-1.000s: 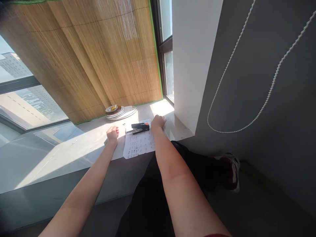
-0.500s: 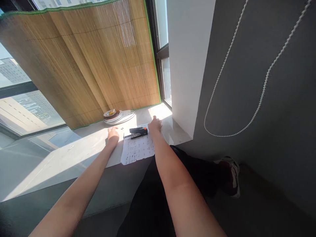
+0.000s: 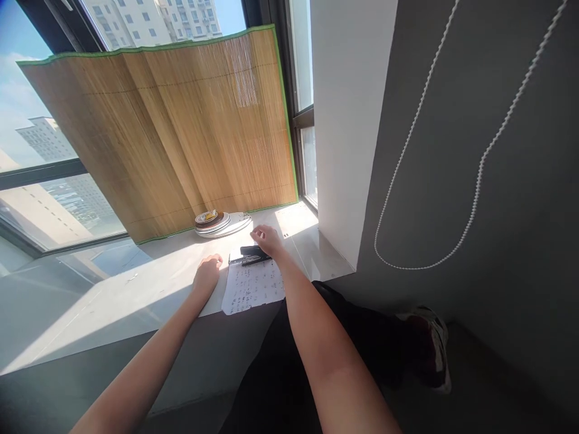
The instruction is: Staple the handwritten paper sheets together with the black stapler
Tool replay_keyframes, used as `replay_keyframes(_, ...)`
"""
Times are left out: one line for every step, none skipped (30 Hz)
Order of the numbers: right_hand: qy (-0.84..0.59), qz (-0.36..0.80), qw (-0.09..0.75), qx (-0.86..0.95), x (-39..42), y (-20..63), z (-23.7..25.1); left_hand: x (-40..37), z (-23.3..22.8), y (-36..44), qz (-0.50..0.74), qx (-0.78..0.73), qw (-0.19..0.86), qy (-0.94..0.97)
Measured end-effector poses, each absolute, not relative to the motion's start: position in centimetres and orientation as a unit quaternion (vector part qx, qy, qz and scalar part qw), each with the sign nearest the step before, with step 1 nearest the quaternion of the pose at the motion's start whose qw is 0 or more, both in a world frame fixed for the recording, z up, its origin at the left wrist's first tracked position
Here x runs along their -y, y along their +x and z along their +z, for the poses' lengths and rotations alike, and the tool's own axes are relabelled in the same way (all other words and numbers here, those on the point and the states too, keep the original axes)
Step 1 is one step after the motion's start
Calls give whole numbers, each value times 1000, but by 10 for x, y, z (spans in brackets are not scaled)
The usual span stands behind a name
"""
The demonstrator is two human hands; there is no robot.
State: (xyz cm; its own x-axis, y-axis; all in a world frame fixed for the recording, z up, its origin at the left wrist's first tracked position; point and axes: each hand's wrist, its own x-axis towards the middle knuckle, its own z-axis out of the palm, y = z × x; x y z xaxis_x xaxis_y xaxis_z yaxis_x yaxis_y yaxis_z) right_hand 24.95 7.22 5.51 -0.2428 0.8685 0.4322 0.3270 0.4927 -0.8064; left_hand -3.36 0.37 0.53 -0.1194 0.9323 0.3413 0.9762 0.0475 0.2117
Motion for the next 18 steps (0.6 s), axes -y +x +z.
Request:
replay_keyframes(-374,294,439,762,-70,247,56,0,3,-33,-216,714,62,-664)
replay_keyframes(-350,290,412,790,-67,244,56,1,2,-33,-241,705,63,-664)
replay_keyframes(-337,282,383,813,-64,242,55,2,1,-33,-270,695,57,-664)
replay_keyframes(-332,270,355,831,-62,239,54,1,0,-33,-300,682,46,-665)
replay_keyframes(-335,256,333,843,-59,238,53,-1,0,-32,-327,666,31,-670)
replay_keyframes(-344,243,316,850,-57,236,52,-2,1,-31,-351,648,16,-676)
replay_keyframes(-359,229,302,853,-56,234,51,-4,2,-31,-370,629,1,-684)
replay_keyframes(-377,215,287,854,-55,233,50,-4,4,-30,-384,612,-12,-691)
replay_keyframes(-395,202,269,855,-55,232,50,-4,7,-29,-395,599,-22,-696)
replay_keyframes(-411,188,250,856,-54,230,50,-3,9,-28,-403,590,-28,-699)
replay_keyframes(-424,175,233,857,-54,229,50,-2,12,-28,-409,587,-30,-698)
replay_keyframes(-433,163,219,859,-54,227,51,-1,14,-28,-414,587,-29,-695)
replay_keyframes(-437,154,210,861,-53,226,52,1,16,-28,-418,587,-26,-692)
replay_keyframes(-436,149,207,863,-52,225,53,2,17,-29,-422,587,-25,-691)
replay_keyframes(-434,147,208,864,-51,224,54,4,18,-29,-427,585,-28,-689)
replay_keyframes(-429,147,213,865,-50,223,55,5,19,-30,-431,583,-37,-688)
replay_keyframes(-423,149,221,866,-49,223,56,7,19,-30,-437,581,-48,-685)
replay_keyframes(-416,152,231,866,-48,222,56,8,19,-30,-444,578,-61,-682)
